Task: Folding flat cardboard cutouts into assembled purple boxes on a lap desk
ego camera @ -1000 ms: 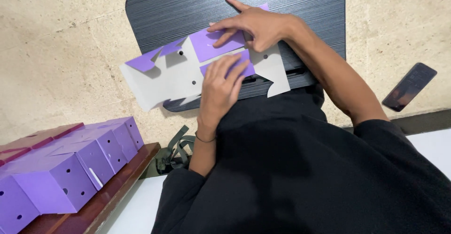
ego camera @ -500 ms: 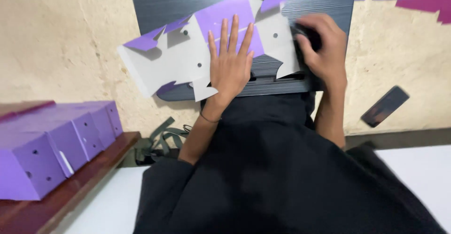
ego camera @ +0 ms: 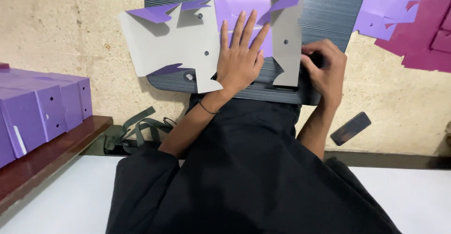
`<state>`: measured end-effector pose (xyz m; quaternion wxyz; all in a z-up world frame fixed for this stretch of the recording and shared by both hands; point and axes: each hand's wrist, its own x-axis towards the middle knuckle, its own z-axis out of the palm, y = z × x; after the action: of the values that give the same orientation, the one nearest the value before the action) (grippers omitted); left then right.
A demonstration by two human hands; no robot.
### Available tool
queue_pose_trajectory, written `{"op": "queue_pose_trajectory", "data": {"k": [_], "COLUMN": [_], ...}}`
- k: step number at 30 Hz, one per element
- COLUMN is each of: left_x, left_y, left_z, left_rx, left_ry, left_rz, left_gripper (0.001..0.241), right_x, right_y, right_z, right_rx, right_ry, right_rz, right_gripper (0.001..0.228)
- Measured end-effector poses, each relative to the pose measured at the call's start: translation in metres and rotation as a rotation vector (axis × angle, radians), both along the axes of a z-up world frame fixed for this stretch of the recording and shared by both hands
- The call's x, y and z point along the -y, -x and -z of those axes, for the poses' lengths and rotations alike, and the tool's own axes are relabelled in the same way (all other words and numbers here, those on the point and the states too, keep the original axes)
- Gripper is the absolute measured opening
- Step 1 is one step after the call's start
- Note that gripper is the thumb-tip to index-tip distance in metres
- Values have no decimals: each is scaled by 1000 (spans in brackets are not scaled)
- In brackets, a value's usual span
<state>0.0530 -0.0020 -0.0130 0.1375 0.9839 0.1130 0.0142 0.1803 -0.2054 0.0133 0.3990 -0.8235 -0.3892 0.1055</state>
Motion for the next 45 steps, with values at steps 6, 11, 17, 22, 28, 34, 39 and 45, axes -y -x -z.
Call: {"op": "queue_pose_trajectory", "data": {"k": [6, 11, 17, 22, 28, 34, 39, 45], "left_x": [-2, -2, -3, -3, -2, -3, -4, -4], "left_y": [1, 1, 0, 0, 0, 0, -3, -5], "left_z": [2, 0, 0, -3, -1, -3, -6, -4], "left_rx": [22, 35, 20, 5, 21, 9, -14, -12], "left_ry": [34, 52, 48, 20, 19, 13, 6, 1], "left_rz": [3, 3, 3, 12, 1, 9, 4, -23], "left_gripper": [60, 60, 61, 62, 61, 62, 61, 62], "right_x": [-16, -7, -7, -29, -40, -51, -51, -52], "right_y": [7, 4, 7, 22, 34, 43, 34, 31], "right_z": [4, -2, 17, 20, 27, 21, 31, 41], "right_rx": [23, 9, -22, -359, -557, -276, -35, -47], "right_ry": [21, -25, 5, -165, -84, -26, 2, -59], "right_rz": [69, -121, 54, 435, 383, 308, 258, 253], "right_gripper": [29, 34, 15, 50, 23, 20, 19, 33]}}
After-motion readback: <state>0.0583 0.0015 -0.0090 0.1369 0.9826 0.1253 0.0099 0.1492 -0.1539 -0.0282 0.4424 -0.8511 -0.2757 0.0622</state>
